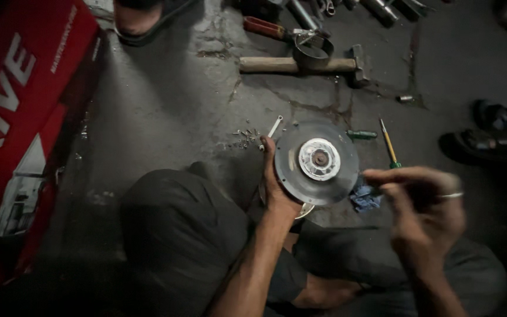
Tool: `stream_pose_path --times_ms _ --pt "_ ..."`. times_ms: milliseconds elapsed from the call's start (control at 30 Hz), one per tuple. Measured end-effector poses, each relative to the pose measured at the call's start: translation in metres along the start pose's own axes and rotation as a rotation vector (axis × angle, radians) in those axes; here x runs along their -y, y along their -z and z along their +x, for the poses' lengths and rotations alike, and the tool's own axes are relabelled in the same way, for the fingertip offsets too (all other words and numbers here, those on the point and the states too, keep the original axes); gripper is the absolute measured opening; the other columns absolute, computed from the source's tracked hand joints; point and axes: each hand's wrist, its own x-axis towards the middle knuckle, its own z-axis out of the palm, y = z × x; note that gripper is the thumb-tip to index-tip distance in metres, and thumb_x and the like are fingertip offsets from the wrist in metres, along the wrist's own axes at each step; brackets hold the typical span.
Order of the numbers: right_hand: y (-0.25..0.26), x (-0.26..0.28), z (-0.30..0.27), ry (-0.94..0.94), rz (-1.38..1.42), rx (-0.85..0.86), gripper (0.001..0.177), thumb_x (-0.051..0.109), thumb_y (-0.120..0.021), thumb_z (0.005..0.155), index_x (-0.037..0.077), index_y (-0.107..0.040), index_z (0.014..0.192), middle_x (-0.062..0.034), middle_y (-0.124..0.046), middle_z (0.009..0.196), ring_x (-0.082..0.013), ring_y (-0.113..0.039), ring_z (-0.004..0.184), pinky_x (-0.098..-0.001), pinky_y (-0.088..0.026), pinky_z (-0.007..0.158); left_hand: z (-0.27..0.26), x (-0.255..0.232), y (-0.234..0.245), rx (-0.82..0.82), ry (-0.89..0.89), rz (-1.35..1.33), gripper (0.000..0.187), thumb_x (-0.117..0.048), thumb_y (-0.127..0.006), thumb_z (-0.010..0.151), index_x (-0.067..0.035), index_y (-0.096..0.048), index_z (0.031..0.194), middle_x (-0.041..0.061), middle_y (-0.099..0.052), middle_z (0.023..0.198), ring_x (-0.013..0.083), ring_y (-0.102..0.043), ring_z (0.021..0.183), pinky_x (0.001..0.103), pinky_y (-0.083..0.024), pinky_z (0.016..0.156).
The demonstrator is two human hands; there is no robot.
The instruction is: The person sits on the floor and disassembles a circular mechanical component, removing a cover and a metal grate. They use a screwdriver to manipulate internal parts and then reassemble the component by placing the grate and cover back on.
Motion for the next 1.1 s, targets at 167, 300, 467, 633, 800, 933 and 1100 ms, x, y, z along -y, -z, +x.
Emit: stream_pose_path --times_ms 167,300,467,633,800,933,1100 --pt "0.025 -0.025 0.001 -0.245 0.381 -0.196 0.019 -0.009 -0.047 0.103 0.003 -0.056 0.115 -0.0138 -0.067 0.101 -0.0196 -0.072 0.091 -0.0335 -0.064 0.09 0.004 0.002 0.002 0.05 0.011 -0.083 0.083 -0.071 -0.049 0.097 -0.002 -0.053 0.143 0.017 -0.06 0.139 0.0319 -0.059 0.126 0.049 -0.051 0.106" --pt "0.023 -0.066 -0.014 -0.548 0.508 -0.213 0.009 -0.006 -0.051 0.1 0.0 -0.057 0.096 -0.0119 -0.064 0.084 -0.0132 -0.057 0.062 -0.0226 -0.045 0.053 0.006 0.005 0.007 0.102 -0.002 -0.111 0.084 -0.07 -0.048 0.097 -0.001 -0.053 0.144 0.017 -0.06 0.138 0.0322 -0.06 0.126 0.049 -0.051 0.107" --pt "0.013 -0.085 -0.032 -0.611 0.243 -0.141 0.024 0.011 -0.058 0.103 0.002 -0.067 0.123 -0.0102 -0.07 0.088 -0.0085 -0.054 0.05 -0.0198 -0.04 0.043 0.009 0.01 0.012 0.13 0.013 -0.12 0.082 -0.069 -0.046 0.099 0.0 -0.053 0.143 0.018 -0.061 0.138 0.0326 -0.06 0.125 0.049 -0.05 0.108" --pt "-0.003 -0.072 -0.033 -0.54 0.219 -0.091 0.041 0.01 -0.064 0.098 0.002 -0.064 0.138 -0.0069 -0.071 0.091 -0.0054 -0.052 0.054 -0.0203 -0.044 0.047 0.011 0.011 0.013 0.124 0.013 -0.105 0.081 -0.069 -0.045 0.101 0.0 -0.054 0.143 0.017 -0.062 0.138 0.0319 -0.06 0.125 0.048 -0.05 0.109" --pt "-0.009 -0.071 -0.042 -0.497 0.153 -0.046 0.05 0.006 -0.067 0.098 0.005 -0.06 0.147 -0.0057 -0.062 0.076 -0.0053 -0.054 0.054 -0.0203 -0.044 0.046 0.011 0.01 0.016 0.148 0.013 -0.099 0.081 -0.069 -0.045 0.102 0.001 -0.055 0.141 0.017 -0.063 0.135 0.0317 -0.061 0.122 0.048 -0.051 0.106" --pt "-0.006 -0.078 -0.045 -0.526 0.205 -0.048 0.051 0.007 -0.066 0.095 0.006 -0.058 0.145 -0.0077 -0.074 0.083 -0.0039 -0.054 0.053 -0.0189 -0.045 0.045 0.007 0.012 0.013 0.186 -0.025 -0.015 0.083 -0.071 -0.045 0.102 0.002 -0.055 0.142 0.019 -0.062 0.134 0.031 -0.062 0.122 0.048 -0.052 0.105" --pt "-0.006 -0.08 -0.052 -0.527 0.152 -0.036 0.052 0.006 -0.066 0.096 0.007 -0.058 0.147 -0.0077 -0.074 0.083 -0.0032 -0.056 0.056 -0.0184 -0.046 0.048 0.004 0.009 0.006 0.154 0.007 -0.022 0.081 -0.069 -0.045 0.1 -0.001 -0.055 0.142 0.017 -0.062 0.135 0.03 -0.062 0.122 0.047 -0.052 0.105"
